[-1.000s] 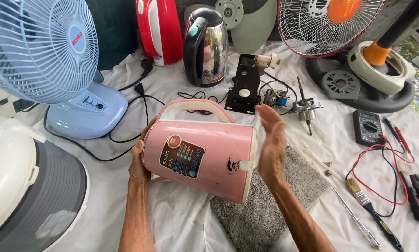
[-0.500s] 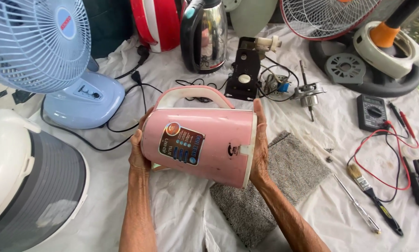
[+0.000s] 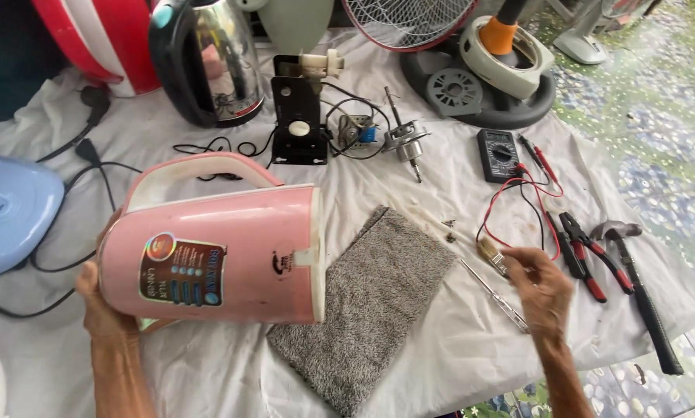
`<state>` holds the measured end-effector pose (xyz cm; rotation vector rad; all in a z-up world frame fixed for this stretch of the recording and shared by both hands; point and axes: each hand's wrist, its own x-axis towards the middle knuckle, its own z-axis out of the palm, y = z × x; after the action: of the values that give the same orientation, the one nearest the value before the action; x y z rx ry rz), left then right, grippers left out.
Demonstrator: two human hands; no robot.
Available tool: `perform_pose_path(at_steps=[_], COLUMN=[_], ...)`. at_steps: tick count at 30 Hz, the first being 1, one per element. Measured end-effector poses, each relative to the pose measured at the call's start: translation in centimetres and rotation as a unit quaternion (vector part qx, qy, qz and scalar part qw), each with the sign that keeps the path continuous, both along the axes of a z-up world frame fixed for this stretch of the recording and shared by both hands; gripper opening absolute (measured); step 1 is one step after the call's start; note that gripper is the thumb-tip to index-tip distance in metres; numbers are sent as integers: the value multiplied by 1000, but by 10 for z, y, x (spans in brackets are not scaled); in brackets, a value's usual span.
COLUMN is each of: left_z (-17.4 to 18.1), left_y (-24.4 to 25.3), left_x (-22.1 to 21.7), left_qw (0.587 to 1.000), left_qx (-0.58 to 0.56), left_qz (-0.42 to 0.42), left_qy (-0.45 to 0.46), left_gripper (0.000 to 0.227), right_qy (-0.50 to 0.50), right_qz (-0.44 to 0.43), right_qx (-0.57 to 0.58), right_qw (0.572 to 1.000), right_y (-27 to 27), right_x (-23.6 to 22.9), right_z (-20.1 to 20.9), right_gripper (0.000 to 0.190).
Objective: Cleaning and performing maintenance on an electric kettle using a brush, screwdriver, and cloth.
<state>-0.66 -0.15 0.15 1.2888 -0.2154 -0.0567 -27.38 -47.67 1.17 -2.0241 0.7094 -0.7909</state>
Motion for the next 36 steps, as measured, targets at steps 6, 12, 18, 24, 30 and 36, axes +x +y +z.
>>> perform_pose_path(at_steps=[6, 12, 18, 24, 30, 36], left_z=[-74, -63, -105, -114, -117, -119], left_y=[37, 32, 58, 59, 62, 73], left_x=[29, 26, 42, 36, 38, 41], left_qw=[995, 996, 991, 960, 950, 974], left_qx=[1, 29, 19, 69, 82, 50], left_qz=[92, 69, 102, 233, 252, 171], left_qy=[43, 51, 79, 140, 166, 141], left_gripper=[55, 87, 84, 75, 78, 85], right_qy=[47, 61, 99, 144, 160, 147], right_qz=[18, 109, 101, 143, 151, 130], right_qx=[-129, -240, -241, -219, -241, -210], right_qw=[990, 963, 960, 955, 945, 958], right_y=[-16, -28, -39, -41, -44, -41], right_x=[-1, 56, 74, 73, 70, 69], right_z=[-9, -24, -16, -14, -23, -22], right_gripper=[15, 9, 9, 9, 8, 9])
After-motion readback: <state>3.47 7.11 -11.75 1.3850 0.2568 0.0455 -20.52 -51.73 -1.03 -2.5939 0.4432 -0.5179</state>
